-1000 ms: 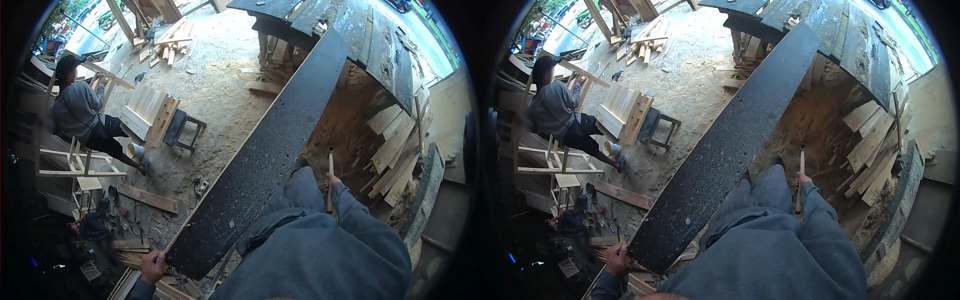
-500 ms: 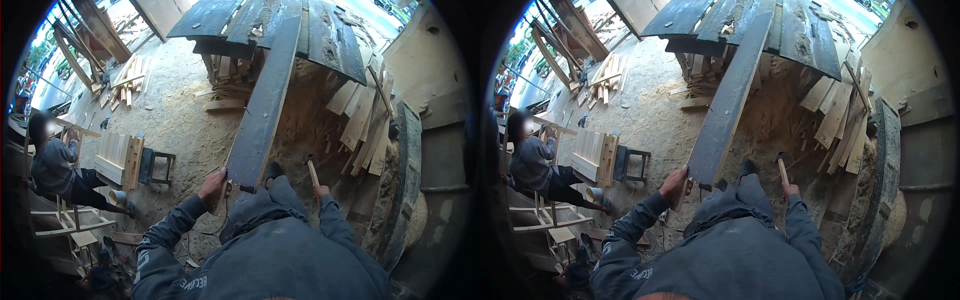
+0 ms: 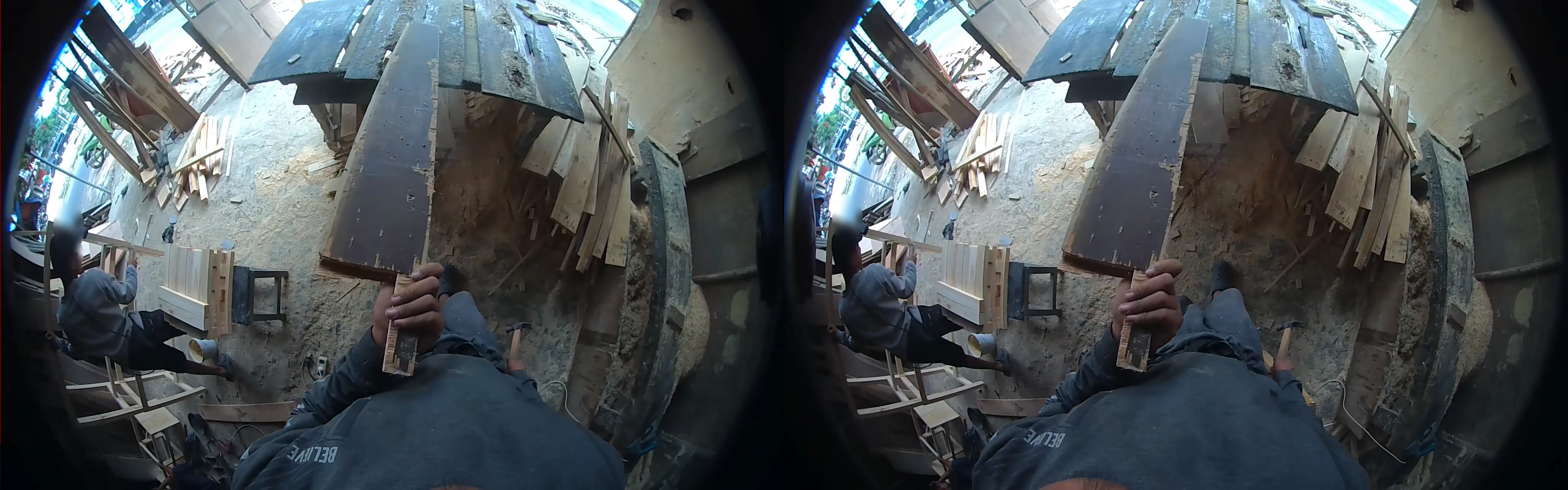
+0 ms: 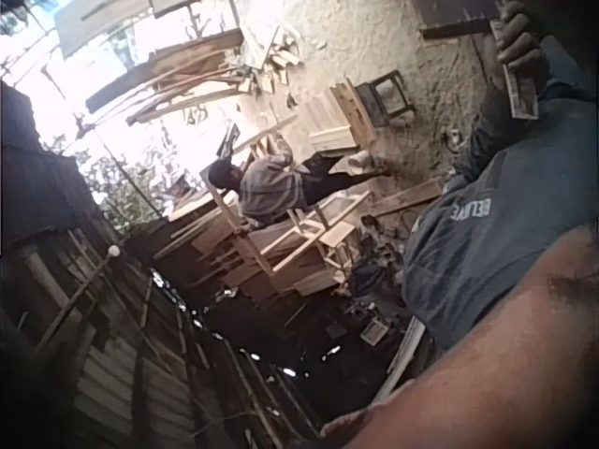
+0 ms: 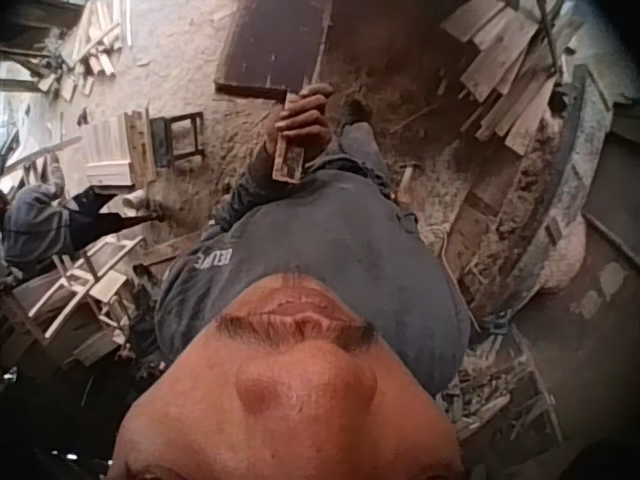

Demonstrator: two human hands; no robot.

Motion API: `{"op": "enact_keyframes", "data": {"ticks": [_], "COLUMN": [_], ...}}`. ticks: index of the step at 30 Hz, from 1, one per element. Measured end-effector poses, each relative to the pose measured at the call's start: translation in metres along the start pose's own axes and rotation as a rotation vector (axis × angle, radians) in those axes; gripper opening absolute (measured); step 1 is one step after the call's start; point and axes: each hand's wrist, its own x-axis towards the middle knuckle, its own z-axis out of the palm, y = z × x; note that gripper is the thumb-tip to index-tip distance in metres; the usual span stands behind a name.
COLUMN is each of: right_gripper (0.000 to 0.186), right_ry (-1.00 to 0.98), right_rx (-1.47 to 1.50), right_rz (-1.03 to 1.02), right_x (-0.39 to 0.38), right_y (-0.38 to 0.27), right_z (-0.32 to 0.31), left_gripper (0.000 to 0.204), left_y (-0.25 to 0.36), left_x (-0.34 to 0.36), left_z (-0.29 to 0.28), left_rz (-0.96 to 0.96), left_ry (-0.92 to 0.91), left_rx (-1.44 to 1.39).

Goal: Measuring, aligning, and hammering wooden boards to assemble structure components on a workshop floor.

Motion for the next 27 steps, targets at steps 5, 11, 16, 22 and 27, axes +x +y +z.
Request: {"op": "enact_keyframes", "data": {"ticks": [5,11,16,22,27], "right_gripper": [0.042,0.032,0.031,0.033,0.036], "right_ry": [0.11,0.015,-0.078,-0.106,-0.124], "right_rx": [-0.164,0.096,0.097,-0.213,-0.059], "right_rz": [-0.402,-1.047,-1.355,-1.499,-1.328], "right_x": [-0.038,-0.178,-0.306,-0.342,-0.343], "right_y": [-0.084,-0.253,-0.338,-0.362,-0.358], "right_z": [0.01,-0.005,-0.026,-0.013,-0.015], "left_gripper": [0.016,0.019,0.021,0.023,0.024], "left_y": [0.002,0.009,0.012,0.014,0.02], "left_x": [-0.003,-0.006,-0.008,-0.014,-0.018], "left_z": [0.001,-0.015,-0.024,-0.035,-0.042], "left_rz": [-0.013,-0.009,-0.006,0.005,0.018], "left_ry": [0.006,-0.022,-0.018,-0.03,-0.055], "left_rx": [0.056,0.048,0.075,0.077,0.081]}}
